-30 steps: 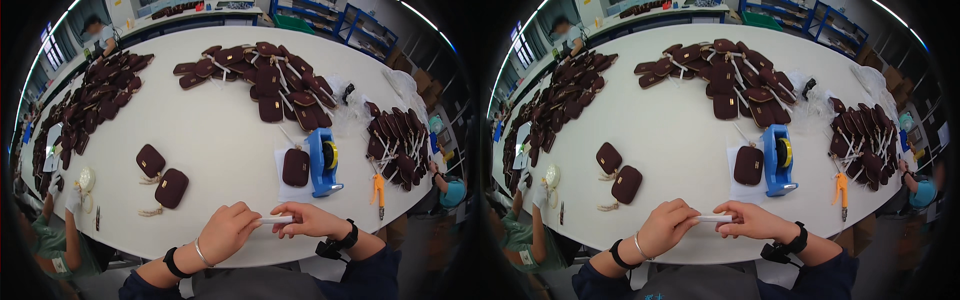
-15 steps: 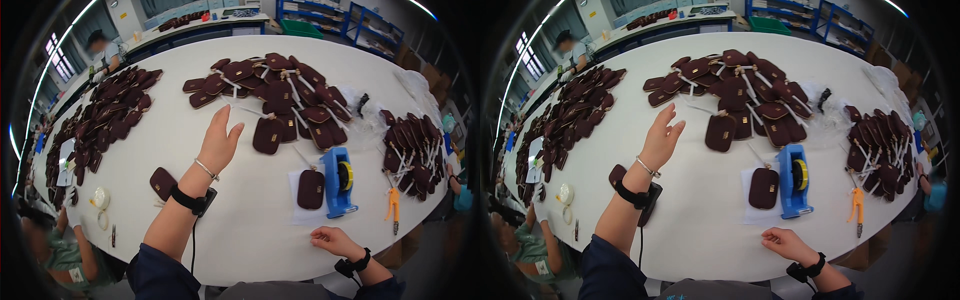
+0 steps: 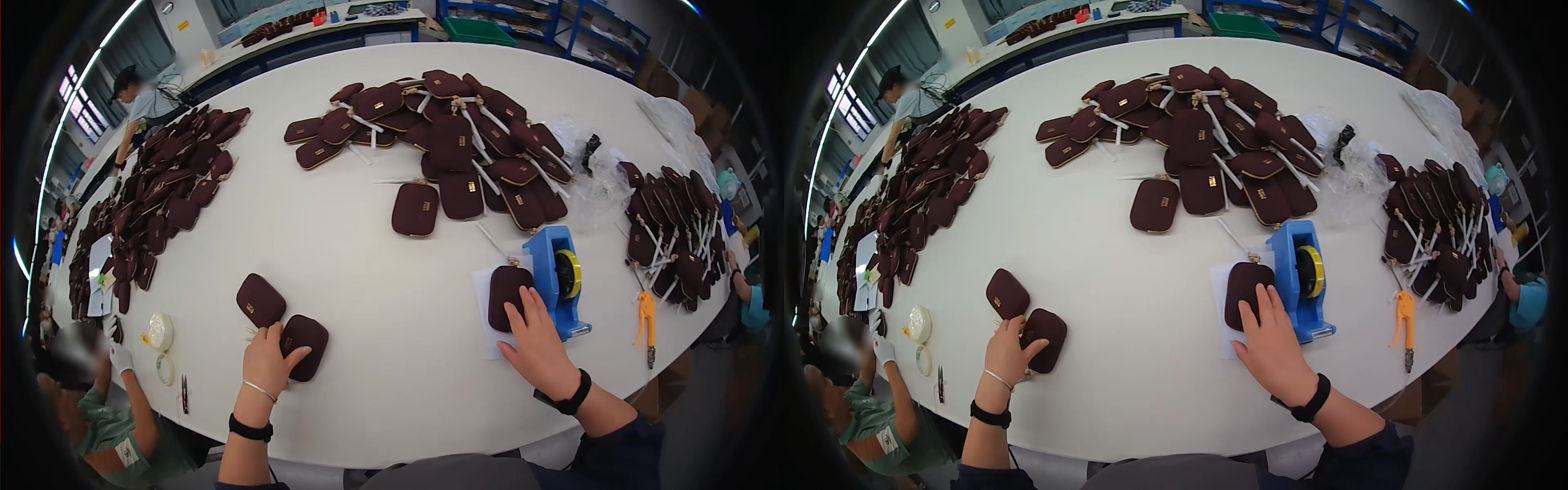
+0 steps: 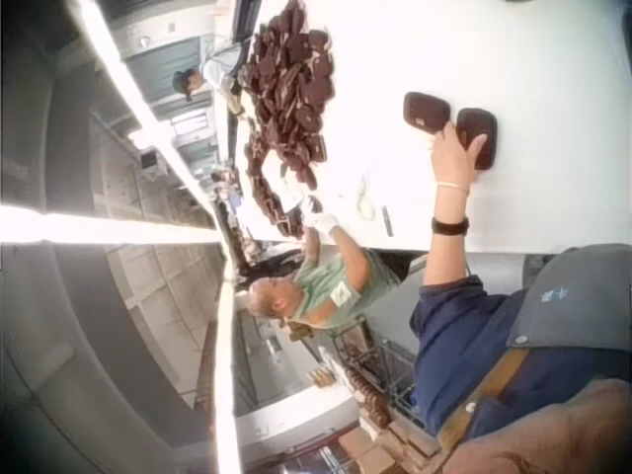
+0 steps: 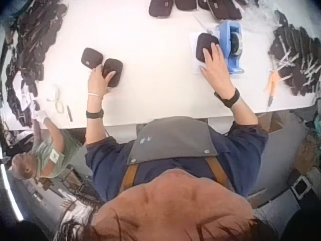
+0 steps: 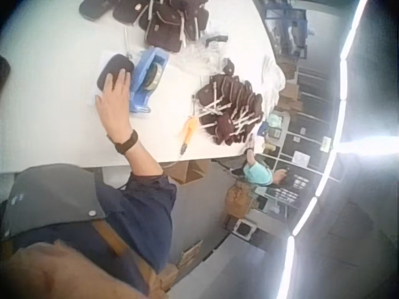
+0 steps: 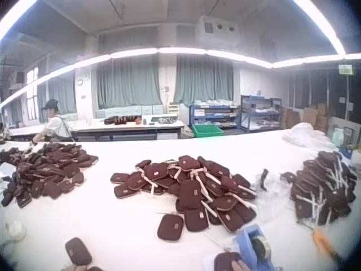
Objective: The person wraps small maroon pouches with white paper, securing them with a string. They repeatedly pick up a pouch, wrap it, and place it on the table. The person uses a tape dispenser to cut tape and a lighter to seal the string ends.
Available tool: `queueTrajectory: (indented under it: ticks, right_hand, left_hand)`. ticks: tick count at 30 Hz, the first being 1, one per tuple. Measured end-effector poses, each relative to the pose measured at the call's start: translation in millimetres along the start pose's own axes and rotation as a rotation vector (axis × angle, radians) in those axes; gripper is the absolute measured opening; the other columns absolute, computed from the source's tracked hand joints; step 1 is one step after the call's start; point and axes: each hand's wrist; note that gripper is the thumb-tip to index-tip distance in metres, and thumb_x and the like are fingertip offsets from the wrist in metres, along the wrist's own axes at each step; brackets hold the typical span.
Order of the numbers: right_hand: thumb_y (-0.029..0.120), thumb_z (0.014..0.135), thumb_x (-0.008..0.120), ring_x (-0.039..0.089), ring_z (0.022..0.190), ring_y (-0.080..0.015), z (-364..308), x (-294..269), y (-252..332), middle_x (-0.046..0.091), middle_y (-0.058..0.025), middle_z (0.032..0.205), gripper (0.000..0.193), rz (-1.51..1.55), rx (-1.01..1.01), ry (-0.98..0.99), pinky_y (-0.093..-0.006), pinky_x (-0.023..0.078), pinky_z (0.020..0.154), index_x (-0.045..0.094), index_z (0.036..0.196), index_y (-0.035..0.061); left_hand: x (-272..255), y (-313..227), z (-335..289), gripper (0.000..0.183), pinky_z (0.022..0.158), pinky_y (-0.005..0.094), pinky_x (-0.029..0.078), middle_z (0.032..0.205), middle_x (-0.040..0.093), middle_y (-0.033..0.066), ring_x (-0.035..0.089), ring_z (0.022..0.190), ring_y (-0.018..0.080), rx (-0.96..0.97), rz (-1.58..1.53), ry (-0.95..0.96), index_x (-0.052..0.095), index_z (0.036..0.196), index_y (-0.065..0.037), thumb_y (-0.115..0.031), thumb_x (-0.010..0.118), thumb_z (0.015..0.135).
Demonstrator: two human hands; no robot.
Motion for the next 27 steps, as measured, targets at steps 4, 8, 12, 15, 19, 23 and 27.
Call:
queueTrajectory:
  ticks: [4, 8, 12, 15, 19, 23, 27]
  right_hand:
    - [0.026, 0.083, 0.072, 0.039, 0.127, -0.0546, 8.2, 9.7, -4.8, 0.034, -0.0356, 0.142, 0.069, -0.031, 0.124, 0.1, -0.0511, 0.041, 0.103, 0.04, 0.138, -0.0001]
    - [0.028, 0.085, 0.07, 0.038, 0.127, -0.0568, 13.8, 23.6, -1.5, 0.031, -0.0366, 0.144, 0.067, -0.069, 0.012, 0.083, -0.0507, 0.043, 0.101, 0.041, 0.138, -0.0004]
    - [0.028, 0.085, 0.069, 0.034, 0.132, -0.0553, 26.8, 32.5, 7.2, 0.029, -0.0357, 0.145, 0.067, -0.104, -0.021, 0.082, -0.0506, 0.044, 0.1, 0.04, 0.138, -0.0018]
    - [0.031, 0.081, 0.074, 0.03, 0.135, -0.0534, 37.0, 27.1, 15.6, 0.024, -0.0344, 0.148, 0.075, -0.1, 0.049, 0.147, -0.0523, 0.044, 0.1, 0.04, 0.14, -0.0011]
    - [0.038, 0.07, 0.082, 0.026, 0.137, -0.0513, 52.9, 19.9, 4.0, 0.026, -0.0318, 0.147, 0.09, -0.108, 0.077, 0.195, -0.0559, 0.042, 0.099, 0.04, 0.141, 0.0014]
    - [0.043, 0.064, 0.085, 0.027, 0.136, -0.0482, 69.2, 22.2, -12.2, 0.034, -0.0285, 0.141, 0.098, 0.026, 0.085, 0.241, -0.0574, 0.042, 0.098, 0.039, 0.142, 0.0041]
    - [0.046, 0.066, 0.083, 0.034, 0.13, -0.0452, 84.3, 16.5, -3.1, 0.04, -0.0256, 0.135, 0.096, 0.021, 0.229, 0.265, -0.0602, 0.042, 0.095, 0.04, 0.141, 0.0047]
  left_hand:
    - [33.2, 1.7, -14.8, 0.08, 0.086, 0.0438, 0.049, 0.123, 0.053, 0.0221, 0.055, 0.107, 0.0382, 0.186, 0.102, -0.148, 0.044, 0.137, -0.001, -0.04, 0.078, 0.076]
    - [32.3, -4.7, -25.1, 0.083, 0.093, 0.0457, 0.044, 0.132, 0.046, 0.0224, 0.049, 0.114, 0.0377, 0.162, 0.029, -0.003, 0.044, 0.138, -0.002, -0.037, 0.081, 0.074]
    - [39.5, -6.5, -31.6, 0.086, 0.095, 0.047, 0.042, 0.133, 0.045, 0.0224, 0.047, 0.116, 0.0382, 0.196, 0.015, -0.034, 0.042, 0.139, -0.002, -0.035, 0.082, 0.071]
    - [36.9, -9.2, -34.7, 0.089, 0.095, 0.0472, 0.042, 0.134, 0.045, 0.0226, 0.047, 0.117, 0.039, 0.213, 0.039, -0.04, 0.04, 0.14, -0.003, -0.035, 0.084, 0.069]
    - [39.1, -8.4, -38.3, 0.092, 0.095, 0.0478, 0.042, 0.135, 0.044, 0.023, 0.046, 0.118, 0.0394, 0.236, 0.032, -0.075, 0.039, 0.141, -0.003, -0.034, 0.085, 0.067]
    - [41.5, -8.8, -36.7, 0.092, 0.096, 0.0483, 0.041, 0.136, 0.043, 0.0232, 0.045, 0.119, 0.0398, 0.231, 0.015, -0.068, 0.04, 0.14, -0.003, -0.033, 0.085, 0.067]
    - [43.4, -4.5, -37.5, 0.091, 0.095, 0.0484, 0.042, 0.136, 0.044, 0.0229, 0.045, 0.118, 0.0397, 0.23, 0.012, -0.074, 0.04, 0.14, -0.003, -0.034, 0.085, 0.067]
Point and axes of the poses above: each hand's wrist, its own z-axis towards the middle knuckle, its own x-axis out of the palm, y = z × x
